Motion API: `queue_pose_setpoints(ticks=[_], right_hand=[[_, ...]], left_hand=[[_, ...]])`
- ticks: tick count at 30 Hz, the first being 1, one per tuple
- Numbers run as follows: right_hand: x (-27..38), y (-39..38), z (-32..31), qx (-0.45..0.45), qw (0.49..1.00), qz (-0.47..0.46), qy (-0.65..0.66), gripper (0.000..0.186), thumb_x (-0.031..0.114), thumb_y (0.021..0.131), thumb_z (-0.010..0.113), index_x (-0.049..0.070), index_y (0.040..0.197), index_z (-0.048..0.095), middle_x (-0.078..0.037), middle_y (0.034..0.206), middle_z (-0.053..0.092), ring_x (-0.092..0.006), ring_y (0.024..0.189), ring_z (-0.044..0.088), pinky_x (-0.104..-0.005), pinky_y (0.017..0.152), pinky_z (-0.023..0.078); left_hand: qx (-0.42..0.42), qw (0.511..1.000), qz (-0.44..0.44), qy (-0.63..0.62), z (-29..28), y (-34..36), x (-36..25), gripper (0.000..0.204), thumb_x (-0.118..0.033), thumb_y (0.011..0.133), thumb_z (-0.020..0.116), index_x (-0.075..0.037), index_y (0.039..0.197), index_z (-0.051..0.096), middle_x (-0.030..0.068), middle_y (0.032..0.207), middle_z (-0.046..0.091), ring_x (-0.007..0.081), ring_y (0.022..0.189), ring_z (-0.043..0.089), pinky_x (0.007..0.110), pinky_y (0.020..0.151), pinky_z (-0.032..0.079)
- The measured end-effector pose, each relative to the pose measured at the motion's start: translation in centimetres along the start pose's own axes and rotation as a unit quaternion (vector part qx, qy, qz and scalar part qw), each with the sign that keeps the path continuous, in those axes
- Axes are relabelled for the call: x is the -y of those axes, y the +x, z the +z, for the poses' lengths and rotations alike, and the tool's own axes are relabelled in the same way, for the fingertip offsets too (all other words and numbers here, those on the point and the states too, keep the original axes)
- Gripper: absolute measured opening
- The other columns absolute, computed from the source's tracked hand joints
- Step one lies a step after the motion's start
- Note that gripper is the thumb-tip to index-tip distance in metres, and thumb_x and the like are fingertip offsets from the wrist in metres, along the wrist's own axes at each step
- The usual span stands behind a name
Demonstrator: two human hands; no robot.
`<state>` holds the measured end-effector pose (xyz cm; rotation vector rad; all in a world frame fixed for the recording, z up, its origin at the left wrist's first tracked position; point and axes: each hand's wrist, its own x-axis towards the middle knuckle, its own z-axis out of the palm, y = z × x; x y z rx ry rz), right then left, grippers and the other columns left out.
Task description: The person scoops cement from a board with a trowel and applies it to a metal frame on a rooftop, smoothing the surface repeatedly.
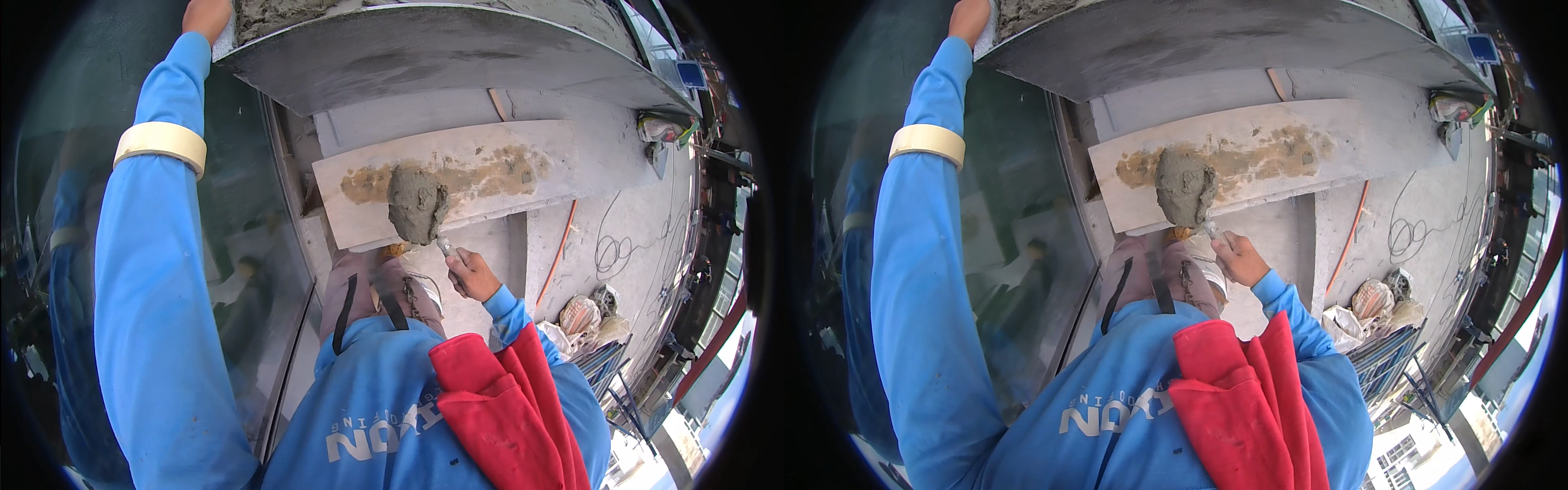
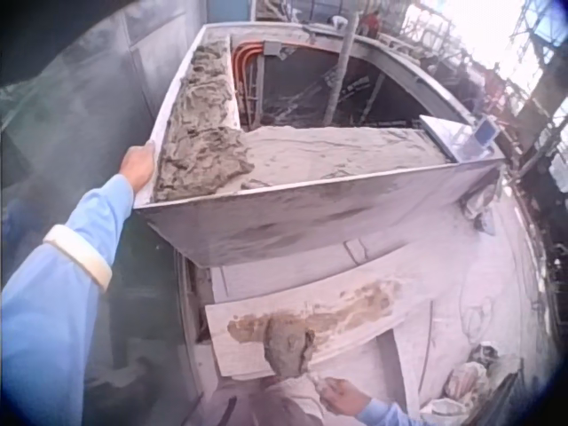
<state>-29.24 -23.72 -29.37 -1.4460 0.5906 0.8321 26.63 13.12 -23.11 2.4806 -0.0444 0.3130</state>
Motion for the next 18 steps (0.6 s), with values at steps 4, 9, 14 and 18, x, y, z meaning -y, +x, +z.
queue_pose_setpoints(ticks=[4, 9, 14, 18], right_hand=[[1.3, -2.4, -0.8, -0.039, 0.999, -0.008, 0.024, 0.034, 0.03, 0.104, 0.053, 0.002, 0.087, 0.046, -0.003, 0.059, 0.05, -0.0103, 0.042, 0.046, -0.0275, 0.039, 0.036], [2.7, -4.8, -1.1, -0.048, 0.998, -0.03, 0.033, 0.033, 0.031, 0.105, 0.052, 0.004, 0.087, 0.046, -0.002, 0.059, 0.049, -0.0095, 0.042, 0.045, -0.0265, 0.039, 0.035], [3.6, -6.3, -1.4, -0.042, 0.997, -0.039, 0.044, 0.032, 0.031, 0.105, 0.051, 0.005, 0.087, 0.047, -0.002, 0.059, 0.049, -0.0092, 0.042, 0.045, -0.0263, 0.039, 0.035], [3.0, -5.3, -1.5, -0.067, 0.997, -0.037, 0.011, 0.033, 0.032, 0.105, 0.052, 0.005, 0.086, 0.046, -0.001, 0.059, 0.048, -0.009, 0.043, 0.045, -0.0268, 0.039, 0.035]], left_hand=[[-0.02, 1.0, 0.006, 0.007, 0.3, 0.1, 0.3, 0.064, -0.042, 0.104, 0.038, 0.016, 0.099, 0.066, 0.04, 0.106, 0.062, 0.0524, 0.114, 0.057, 0.051, 0.096, 0.043], [-0.004, 0.996, 0.075, 0.043, 0.0, -0.4, -0.2, 0.062, -0.04, 0.105, 0.036, 0.014, 0.098, 0.066, 0.0383, 0.102, 0.064, 0.0535, 0.108, 0.059, 0.053, 0.094, 0.044], [0.051, 0.996, -0.073, -0.006, -0.2, -0.7, -1.8, 0.066, -0.049, 0.101, 0.038, 0.006, 0.126, 0.064, 0.0317, 0.132, 0.06, 0.0467, 0.128, 0.053, 0.047, 0.11, 0.038], [0.055, 0.997, -0.057, 0.024, -0.4, -0.6, -1.5, 0.067, -0.05, 0.101, 0.037, 0.005, 0.125, 0.065, 0.0317, 0.133, 0.058, 0.0466, 0.13, 0.052, 0.046, 0.11, 0.038]])
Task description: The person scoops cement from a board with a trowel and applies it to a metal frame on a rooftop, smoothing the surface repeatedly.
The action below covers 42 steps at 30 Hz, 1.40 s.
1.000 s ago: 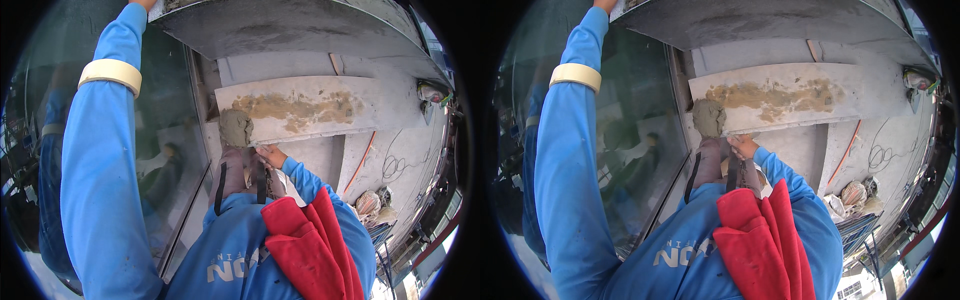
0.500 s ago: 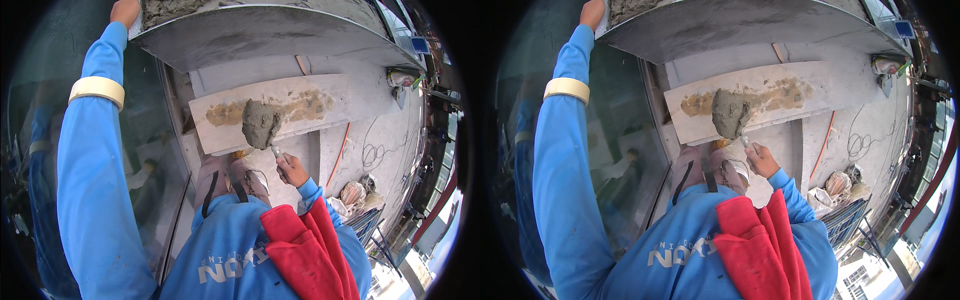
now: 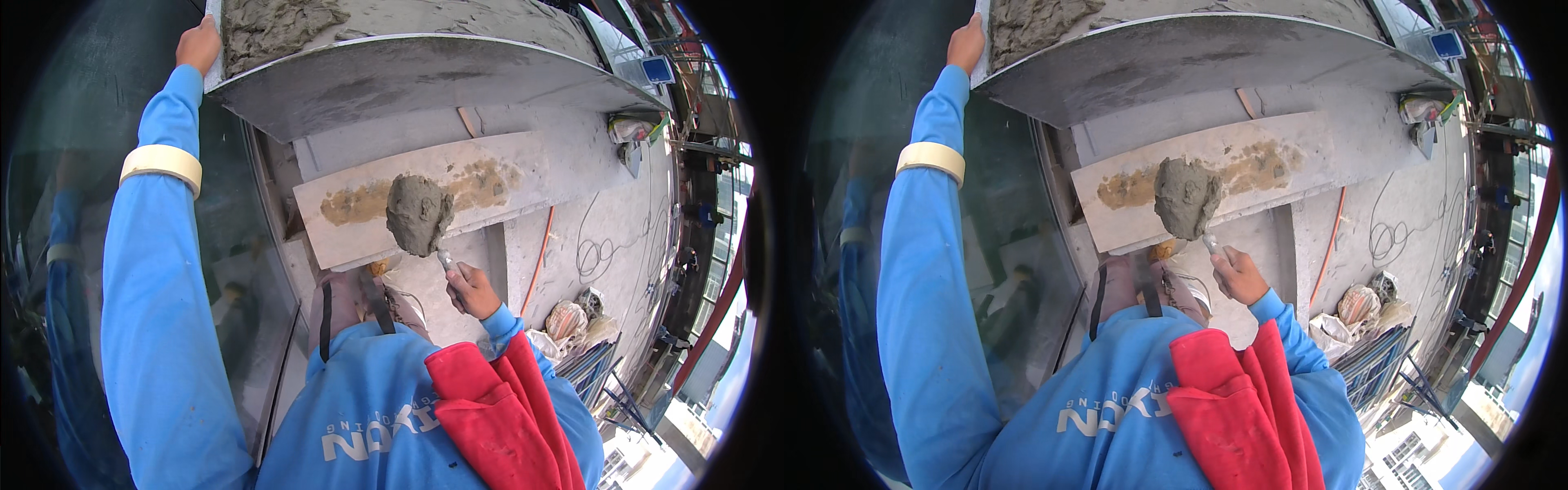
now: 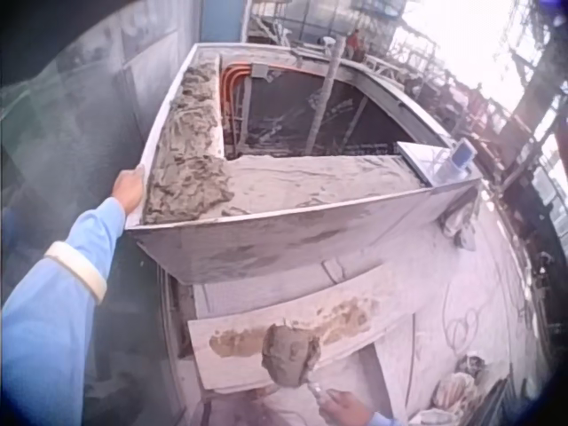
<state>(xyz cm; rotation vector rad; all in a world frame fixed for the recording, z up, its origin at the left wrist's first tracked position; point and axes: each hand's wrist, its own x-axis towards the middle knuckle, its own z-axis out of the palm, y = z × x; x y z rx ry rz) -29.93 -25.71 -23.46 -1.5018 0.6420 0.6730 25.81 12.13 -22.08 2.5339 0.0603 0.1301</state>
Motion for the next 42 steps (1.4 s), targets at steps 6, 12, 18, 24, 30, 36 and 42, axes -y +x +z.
queue_pose_setpoints(ticks=[6, 12, 18, 24, 30, 36, 42], right_hand=[[-2.3, 3.1, 0.7, -0.037, 0.999, -0.004, -0.006, 0.032, 0.03, 0.104, 0.054, 0.004, 0.086, 0.046, 0.0, 0.06, 0.048, -0.0082, 0.043, 0.043, -0.0274, 0.04, 0.034], [-0.5, 0.7, -0.6, -0.058, 0.998, -0.005, 0.02, 0.029, 0.027, 0.104, 0.054, 0.003, 0.087, 0.047, 0.0, 0.06, 0.048, -0.0079, 0.042, 0.042, -0.027, 0.039, 0.034], [4.4, -3.7, -2.1, -0.082, 0.996, -0.03, -0.009, 0.03, 0.028, 0.105, 0.052, 0.003, 0.088, 0.048, -0.001, 0.06, 0.048, -0.0083, 0.041, 0.043, -0.0272, 0.038, 0.034], [12.8, -7.4, -2.2, -0.092, 0.995, -0.035, -0.022, 0.028, 0.027, 0.103, 0.048, 0.003, 0.087, 0.049, -0.005, 0.062, 0.052, -0.0109, 0.043, 0.048, -0.0271, 0.039, 0.036], [26.1, -10.1, -2.3, -0.084, 0.994, -0.058, -0.037, 0.021, 0.02, 0.092, 0.046, 0.0, 0.089, 0.053, -0.005, 0.066, 0.054, -0.0118, 0.043, 0.047, -0.0275, 0.04, 0.037], [44.8, -7.7, 0.0, -0.038, 0.98, -0.189, 0.038, 0.025, 0.02, 0.092, 0.044, -0.002, 0.099, 0.054, -0.008, 0.075, 0.059, -0.0107, 0.045, 0.048, -0.0254, 0.037, 0.036], [63.9, 7.1, 4.6, -0.063, 0.878, -0.473, 0.038, 0.029, 0.021, 0.095, 0.048, -0.002, 0.111, 0.058, -0.006, 0.078, 0.059, -0.0082, 0.056, 0.051, -0.0222, 0.043, 0.038]], left_hand=[[-0.086, 0.993, 0.078, -0.006, 1.0, 0.3, 1.4, 0.06, -0.036, 0.107, 0.033, 0.012, 0.096, 0.067, 0.0367, 0.1, 0.065, 0.0537, 0.104, 0.06, 0.056, 0.093, 0.044], [-0.009, 0.999, -0.015, -0.028, 0.7, 0.6, 0.7, 0.068, -0.051, 0.101, 0.036, 0.004, 0.129, 0.063, 0.0309, 0.137, 0.056, 0.0457, 0.132, 0.05, 0.046, 0.111, 0.037], [0.004, 0.999, -0.032, -0.031, 0.1, -0.2, -0.5, 0.067, -0.052, 0.102, 0.037, 0.004, 0.128, 0.064, 0.0301, 0.136, 0.058, 0.0451, 0.131, 0.051, 0.046, 0.111, 0.037], [-0.012, 0.992, -0.069, -0.1, -0.2, -2.4, -2.0, 0.057, -0.045, 0.104, 0.04, 0.001, 0.126, 0.067, 0.029, 0.128, 0.063, 0.0455, 0.125, 0.055, 0.046, 0.108, 0.041], [-0.013, 0.986, -0.073, -0.151, -1.1, -4.0, -3.5, 0.053, -0.041, 0.104, 0.041, 0.002, 0.12, 0.068, 0.0302, 0.119, 0.066, 0.0477, 0.117, 0.059, 0.049, 0.101, 0.045], [0.052, 0.943, -0.11, -0.31, -2.5, 3.6, -3.6, 0.059, -0.045, 0.105, 0.038, 0.004, 0.124, 0.065, 0.0293, 0.128, 0.063, 0.0451, 0.124, 0.055, 0.048, 0.105, 0.042], [0.023, 0.983, -0.08, -0.163, -0.4, 8.3, -5.5, 0.052, -0.037, 0.107, 0.035, 0.002, 0.124, 0.063, 0.028, 0.122, 0.065, 0.0471, 0.12, 0.057, 0.051, 0.102, 0.044]])
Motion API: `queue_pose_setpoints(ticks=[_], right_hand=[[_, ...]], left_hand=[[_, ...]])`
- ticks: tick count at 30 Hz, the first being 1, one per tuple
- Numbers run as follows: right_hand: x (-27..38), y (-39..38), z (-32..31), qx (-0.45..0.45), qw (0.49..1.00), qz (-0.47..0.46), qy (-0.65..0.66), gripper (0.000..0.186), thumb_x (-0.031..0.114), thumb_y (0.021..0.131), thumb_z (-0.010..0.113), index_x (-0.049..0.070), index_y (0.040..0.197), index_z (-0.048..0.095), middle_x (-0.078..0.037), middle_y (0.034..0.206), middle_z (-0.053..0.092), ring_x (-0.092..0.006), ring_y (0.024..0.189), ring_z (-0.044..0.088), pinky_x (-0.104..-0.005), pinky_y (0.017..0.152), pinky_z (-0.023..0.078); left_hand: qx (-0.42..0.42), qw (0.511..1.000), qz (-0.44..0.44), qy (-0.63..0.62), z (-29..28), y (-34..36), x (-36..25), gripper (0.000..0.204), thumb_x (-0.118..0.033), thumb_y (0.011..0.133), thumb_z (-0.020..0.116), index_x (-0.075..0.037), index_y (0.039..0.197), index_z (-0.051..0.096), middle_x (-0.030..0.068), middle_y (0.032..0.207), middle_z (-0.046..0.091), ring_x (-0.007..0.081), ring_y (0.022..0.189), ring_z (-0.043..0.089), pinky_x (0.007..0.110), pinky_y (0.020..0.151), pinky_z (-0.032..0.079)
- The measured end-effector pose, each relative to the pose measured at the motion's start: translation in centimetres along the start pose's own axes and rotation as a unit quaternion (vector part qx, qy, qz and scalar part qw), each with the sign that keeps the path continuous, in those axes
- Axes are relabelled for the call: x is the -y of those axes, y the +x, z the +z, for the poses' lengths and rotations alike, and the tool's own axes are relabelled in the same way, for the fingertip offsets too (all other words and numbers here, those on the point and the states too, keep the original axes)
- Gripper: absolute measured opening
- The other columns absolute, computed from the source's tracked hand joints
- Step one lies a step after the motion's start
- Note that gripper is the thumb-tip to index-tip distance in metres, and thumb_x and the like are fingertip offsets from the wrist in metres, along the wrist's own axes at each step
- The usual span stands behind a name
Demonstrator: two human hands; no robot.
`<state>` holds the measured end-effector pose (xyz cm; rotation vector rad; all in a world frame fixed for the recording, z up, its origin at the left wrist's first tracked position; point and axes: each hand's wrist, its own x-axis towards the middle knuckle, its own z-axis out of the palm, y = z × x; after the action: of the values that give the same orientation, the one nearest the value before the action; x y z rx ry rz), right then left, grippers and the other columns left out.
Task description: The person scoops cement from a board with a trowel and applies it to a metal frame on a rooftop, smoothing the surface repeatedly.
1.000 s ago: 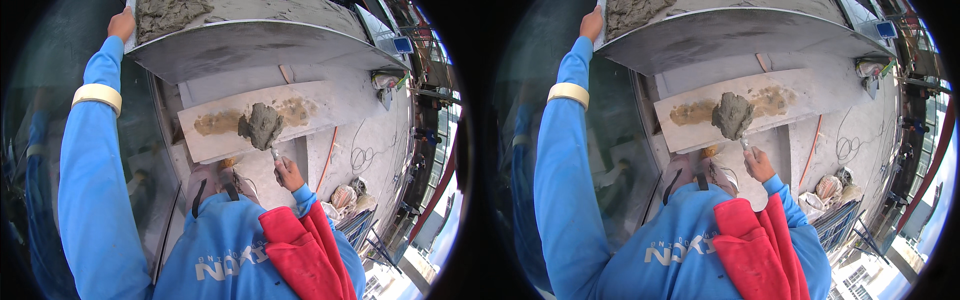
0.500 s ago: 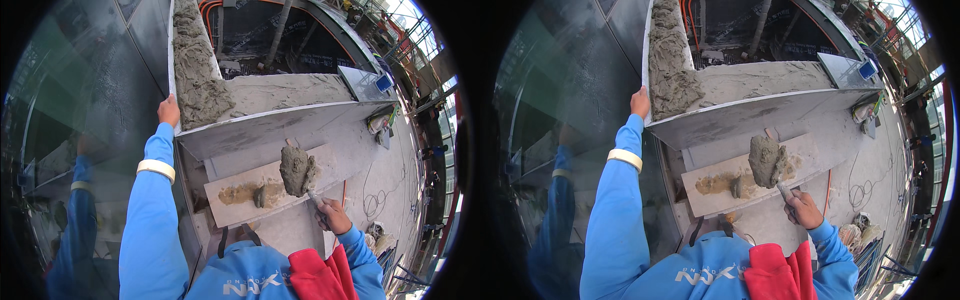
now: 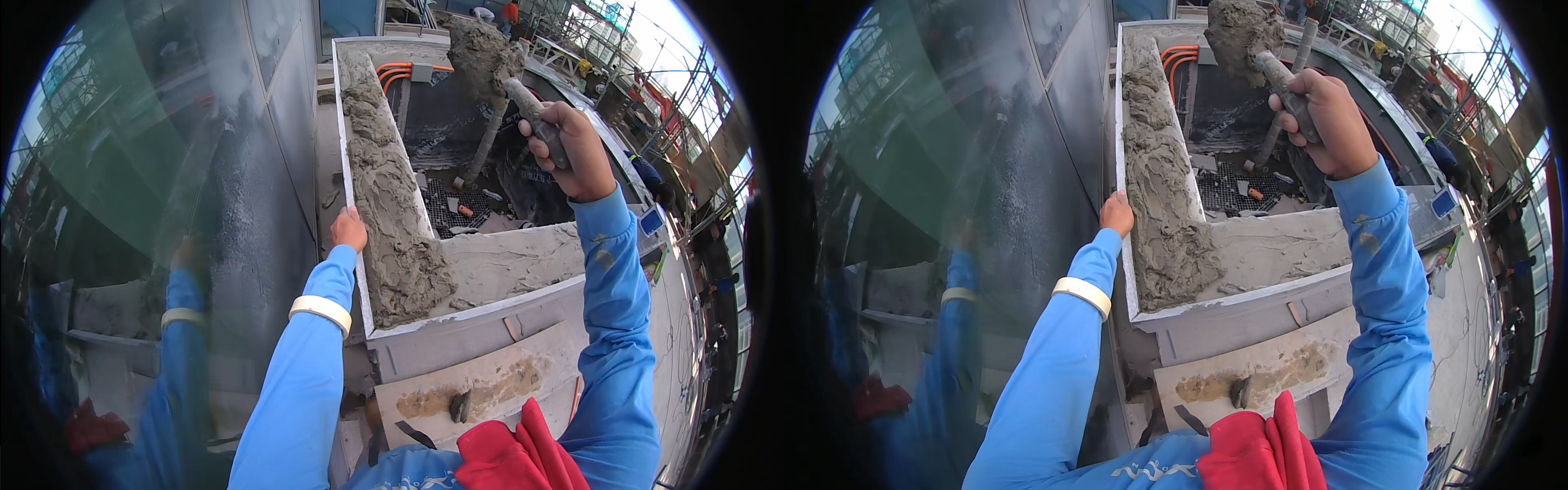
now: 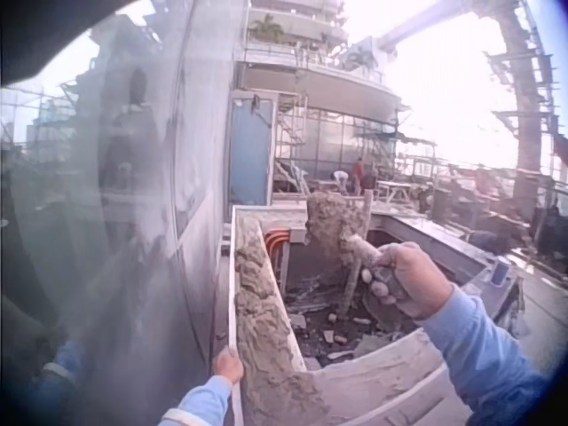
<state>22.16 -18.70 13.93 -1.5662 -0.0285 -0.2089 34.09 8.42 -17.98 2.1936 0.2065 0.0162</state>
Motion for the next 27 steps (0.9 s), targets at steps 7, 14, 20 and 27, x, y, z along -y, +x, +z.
queue_pose_setpoints(ticks=[7, 14, 20, 27], right_hand=[[-17.2, 33.5, 13.4, -0.22, 0.866, -0.346, -0.286, 0.033, 0.019, 0.088, 0.057, -0.009, 0.104, 0.064, -0.032, 0.101, 0.068, -0.0454, 0.092, 0.066, -0.0492, 0.085, 0.052], [-35.3, 46.8, 19.3, -0.109, 0.892, -0.002, -0.439, 0.041, 0.019, 0.083, 0.067, -0.005, 0.115, 0.067, -0.028, 0.12, 0.067, -0.0409, 0.115, 0.065, -0.0448, 0.097, 0.052], [-31.1, 43.0, 13.2, -0.066, 0.938, -0.068, -0.334, 0.037, 0.021, 0.085, 0.065, -0.003, 0.114, 0.067, -0.021, 0.105, 0.073, -0.0323, 0.096, 0.072, -0.0424, 0.085, 0.053], [-7.4, 19.5, 5.6, 0.091, 0.984, -0.15, 0.022, 0.037, 0.017, 0.098, 0.046, 0.005, 0.133, 0.053, -0.002, 0.087, 0.057, -0.0074, 0.063, 0.048, -0.0191, 0.049, 0.037]], left_hand=[[-0.002, 0.998, 0.001, -0.065, 0.2, -0.3, 0.6, 0.053, -0.032, 0.108, 0.035, 0.008, 0.136, 0.054, 0.0325, 0.124, 0.062, 0.0474, 0.118, 0.058, 0.049, 0.101, 0.045], [-0.023, 0.995, 0.009, -0.099, 0.2, -0.5, 0.5, 0.051, -0.029, 0.107, 0.039, 0.01, 0.137, 0.052, 0.0331, 0.121, 0.063, 0.0463, 0.113, 0.06, 0.048, 0.1, 0.046], [-0.018, 0.994, 0.009, -0.103, 0.3, -0.3, 0.5, 0.05, -0.027, 0.107, 0.039, 0.011, 0.137, 0.052, 0.0325, 0.119, 0.064, 0.0462, 0.113, 0.06, 0.049, 0.1, 0.046], [-0.025, 0.999, 0.013, -0.029, -0.1, -0.1, 0.1, 0.049, -0.033, 0.105, 0.04, 0.003, 0.131, 0.06, 0.0313, 0.12, 0.065, 0.0464, 0.115, 0.061, 0.05, 0.102, 0.046]])
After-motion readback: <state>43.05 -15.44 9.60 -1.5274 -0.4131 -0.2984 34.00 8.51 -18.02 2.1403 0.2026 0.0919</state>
